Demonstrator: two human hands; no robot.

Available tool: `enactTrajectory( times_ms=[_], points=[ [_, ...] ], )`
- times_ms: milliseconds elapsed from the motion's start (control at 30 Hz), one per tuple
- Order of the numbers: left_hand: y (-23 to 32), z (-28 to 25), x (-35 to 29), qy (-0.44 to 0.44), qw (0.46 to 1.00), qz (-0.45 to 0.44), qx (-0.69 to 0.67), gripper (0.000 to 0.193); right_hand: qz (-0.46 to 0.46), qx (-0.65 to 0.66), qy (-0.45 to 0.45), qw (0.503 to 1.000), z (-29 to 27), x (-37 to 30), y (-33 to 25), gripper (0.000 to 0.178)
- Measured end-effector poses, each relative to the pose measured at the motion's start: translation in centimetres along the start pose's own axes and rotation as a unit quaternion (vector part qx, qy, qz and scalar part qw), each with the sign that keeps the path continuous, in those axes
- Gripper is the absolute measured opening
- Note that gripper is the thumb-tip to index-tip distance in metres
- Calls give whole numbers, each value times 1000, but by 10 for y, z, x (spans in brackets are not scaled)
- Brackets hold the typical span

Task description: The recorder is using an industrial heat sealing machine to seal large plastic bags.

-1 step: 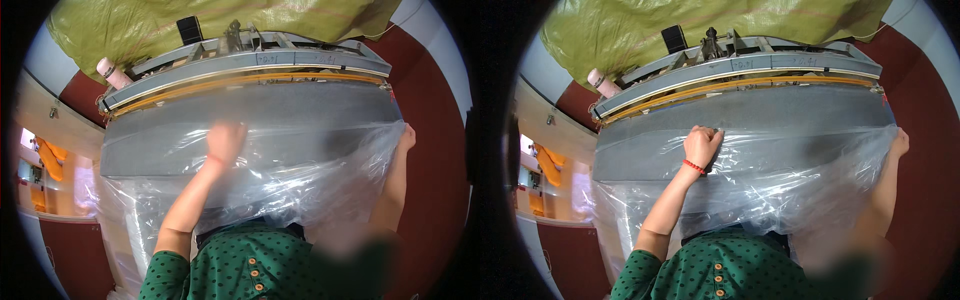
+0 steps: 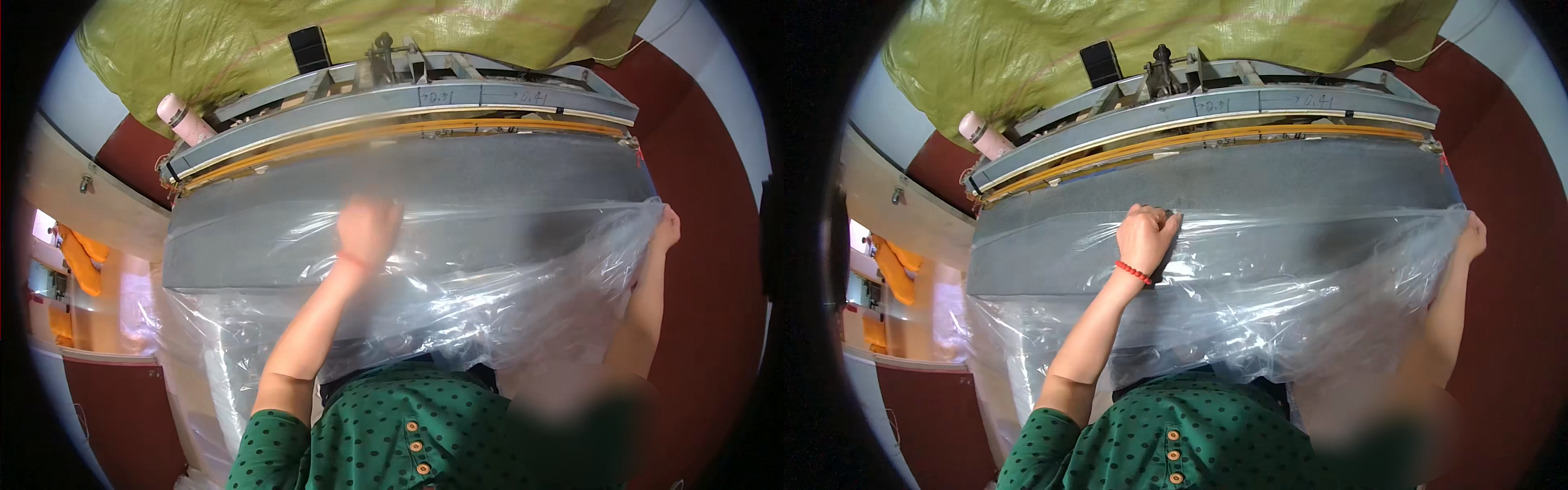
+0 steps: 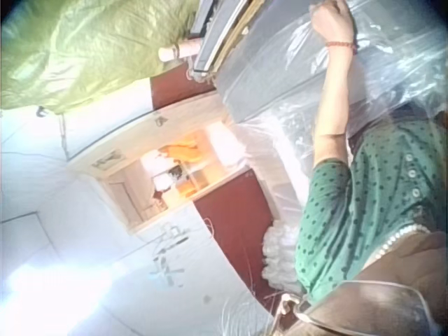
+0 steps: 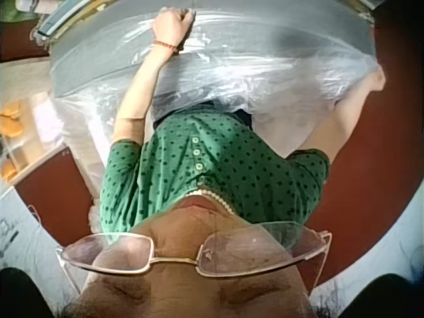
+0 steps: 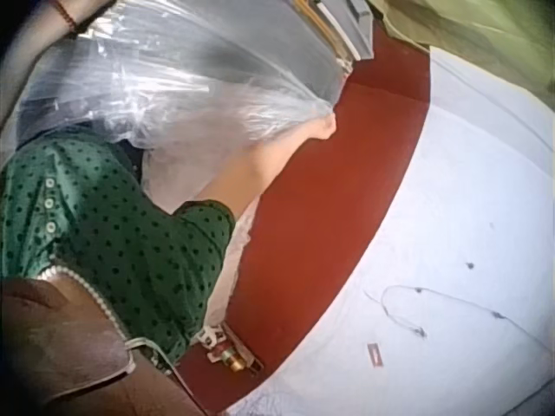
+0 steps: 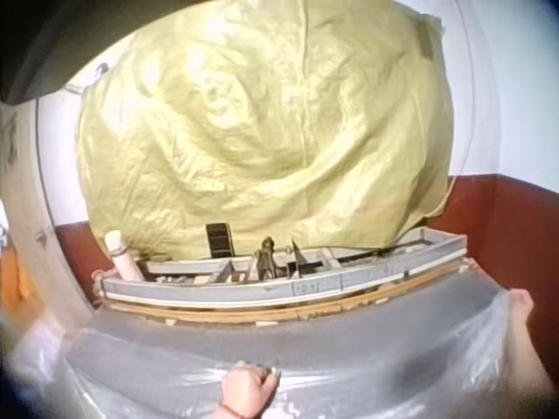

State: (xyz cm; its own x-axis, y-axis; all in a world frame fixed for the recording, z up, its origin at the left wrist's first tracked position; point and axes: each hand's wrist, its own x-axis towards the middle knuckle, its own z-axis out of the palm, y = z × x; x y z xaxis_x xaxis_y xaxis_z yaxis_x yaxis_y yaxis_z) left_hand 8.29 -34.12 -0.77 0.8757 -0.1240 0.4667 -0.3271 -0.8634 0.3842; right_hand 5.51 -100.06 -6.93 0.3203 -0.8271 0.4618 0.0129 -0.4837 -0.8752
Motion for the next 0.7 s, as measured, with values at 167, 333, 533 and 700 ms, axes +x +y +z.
enactTrajectory(
  times_ms=[167, 333, 533, 700],
  points=[
    [-11, -7, -7, 21, 999, -23, -35, 13, 3, 116, -29, 993, -33, -34, -73, 19],
    [-22, -3, -3, -12, 1000, 12, -25, 13, 15, 85, 12, 996, -54, -26, -87, 16],
    [-58, -7, 20, 179, 942, -96, -266, 11, 51, 130, -63, 988, 22, -31, -121, 13],
    [-177, -12, 60, 329, 862, -259, -285, 13, -239, -71, -107, 962, 161, -105, -140, 21]
  ],
)
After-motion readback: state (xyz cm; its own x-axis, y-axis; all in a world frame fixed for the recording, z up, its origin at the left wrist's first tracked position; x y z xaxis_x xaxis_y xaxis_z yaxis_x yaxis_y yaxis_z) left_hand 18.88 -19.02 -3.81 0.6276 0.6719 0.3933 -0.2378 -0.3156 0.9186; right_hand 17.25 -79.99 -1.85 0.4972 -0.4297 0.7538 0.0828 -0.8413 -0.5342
